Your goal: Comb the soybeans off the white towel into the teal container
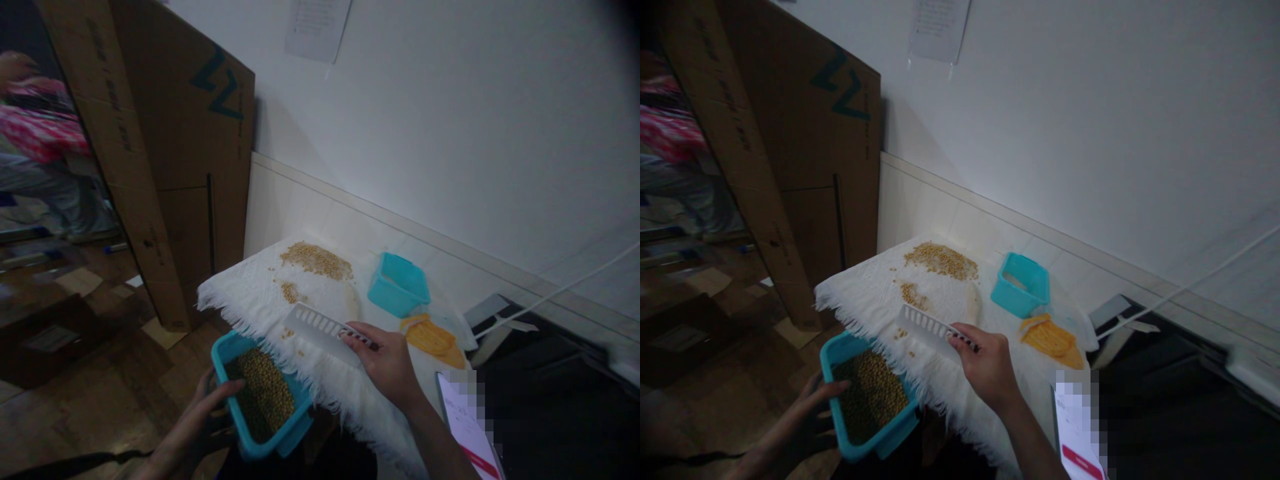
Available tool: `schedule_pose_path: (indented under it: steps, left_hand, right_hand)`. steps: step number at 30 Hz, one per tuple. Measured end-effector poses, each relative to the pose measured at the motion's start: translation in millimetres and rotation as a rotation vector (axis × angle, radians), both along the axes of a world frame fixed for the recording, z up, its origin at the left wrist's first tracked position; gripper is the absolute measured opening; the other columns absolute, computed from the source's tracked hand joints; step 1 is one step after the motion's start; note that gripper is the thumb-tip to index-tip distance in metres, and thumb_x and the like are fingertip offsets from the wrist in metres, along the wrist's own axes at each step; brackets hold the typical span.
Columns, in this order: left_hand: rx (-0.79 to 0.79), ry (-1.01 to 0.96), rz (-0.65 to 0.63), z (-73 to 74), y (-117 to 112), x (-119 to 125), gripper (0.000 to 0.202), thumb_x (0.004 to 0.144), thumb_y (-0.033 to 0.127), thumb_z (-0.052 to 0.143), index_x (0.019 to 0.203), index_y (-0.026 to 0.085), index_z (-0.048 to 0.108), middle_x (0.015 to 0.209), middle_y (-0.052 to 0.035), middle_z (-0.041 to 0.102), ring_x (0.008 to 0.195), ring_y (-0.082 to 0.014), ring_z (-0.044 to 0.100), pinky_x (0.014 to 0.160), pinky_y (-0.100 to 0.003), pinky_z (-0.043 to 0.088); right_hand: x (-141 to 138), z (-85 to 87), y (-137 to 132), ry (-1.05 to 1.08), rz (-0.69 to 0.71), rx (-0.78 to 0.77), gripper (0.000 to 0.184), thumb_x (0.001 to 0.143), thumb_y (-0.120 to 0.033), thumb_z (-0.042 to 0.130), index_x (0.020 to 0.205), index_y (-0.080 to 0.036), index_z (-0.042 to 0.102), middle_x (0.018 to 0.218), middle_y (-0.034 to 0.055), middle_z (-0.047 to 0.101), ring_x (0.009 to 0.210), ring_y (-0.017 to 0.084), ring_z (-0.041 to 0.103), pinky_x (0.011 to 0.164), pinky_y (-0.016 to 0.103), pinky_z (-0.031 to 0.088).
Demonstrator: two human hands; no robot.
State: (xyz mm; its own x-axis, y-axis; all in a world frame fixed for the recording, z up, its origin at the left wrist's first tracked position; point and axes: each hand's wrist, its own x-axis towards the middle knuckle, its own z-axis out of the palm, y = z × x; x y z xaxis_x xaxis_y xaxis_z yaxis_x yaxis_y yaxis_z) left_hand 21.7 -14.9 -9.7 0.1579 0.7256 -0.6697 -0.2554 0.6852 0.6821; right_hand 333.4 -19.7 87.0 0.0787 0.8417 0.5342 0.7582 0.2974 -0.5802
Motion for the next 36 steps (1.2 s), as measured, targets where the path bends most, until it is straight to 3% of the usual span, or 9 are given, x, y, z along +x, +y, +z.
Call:
schedule_pose_path:
  steps: [6,15,22,27,36]
  left_hand:
    - [-0.008,-0.003,0.027,2.0,0.9,0.9,0.105,0.075,0.054,0.09,0.163,0.037,0.034,0.118,-0.0127,0.076,0.094,-0.0361,0.082,0.082,-0.048,0.064]
    - [0.011,0.008,0.001,11.5,-1.6,0.5,0.113,0.076,0.057,0.089,0.168,0.036,0.026,0.125,-0.0146,0.077,0.092,-0.034,0.082,0.085,-0.048,0.063]
    - [0.024,-0.001,0.003,14.1,-2.4,1.2,0.11,0.076,0.058,0.089,0.166,0.035,0.031,0.126,-0.015,0.077,0.094,-0.0349,0.083,0.084,-0.048,0.064]
    - [0.004,0.005,-0.003,11.2,-1.4,0.6,0.096,0.08,0.055,0.086,0.161,0.037,0.037,0.125,-0.0129,0.077,0.096,-0.0333,0.082,0.081,-0.044,0.065]
    - [0.015,0.009,0.0,10.5,-0.8,0.3,0.1,0.079,0.057,0.088,0.162,0.039,0.035,0.122,-0.0123,0.079,0.096,-0.0337,0.083,0.082,-0.044,0.064]
  right_hand:
    - [2.2,1.1,-11.1,-0.012,-0.04,0.003,0.023,0.092,-0.029,0.069,0.097,-0.022,0.09,0.09,0.0082,0.088,0.07,0.026,0.085,0.062,0.028,0.068]
    - [0.2,-1.5,-26.2,-0.025,-0.063,0.021,0.022,0.094,-0.031,0.069,0.096,-0.024,0.09,0.088,0.0066,0.088,0.073,0.027,0.086,0.067,0.03,0.069]
    - [-0.6,3.4,-35.7,-0.061,-0.086,0.037,0.022,0.094,-0.032,0.069,0.092,-0.025,0.09,0.083,0.0065,0.087,0.066,0.026,0.084,0.06,0.027,0.068]
    - [-3.1,1.0,-38.5,-0.066,-0.076,0.041,0.024,0.094,-0.031,0.067,0.092,-0.025,0.09,0.085,0.0062,0.087,0.066,0.026,0.085,0.06,0.027,0.068]
    - [-9.0,3.0,-33.2,-0.103,0.015,0.009,0.023,0.095,-0.028,0.068,0.098,-0.023,0.09,0.089,0.0068,0.088,0.074,0.028,0.086,0.061,0.027,0.068]
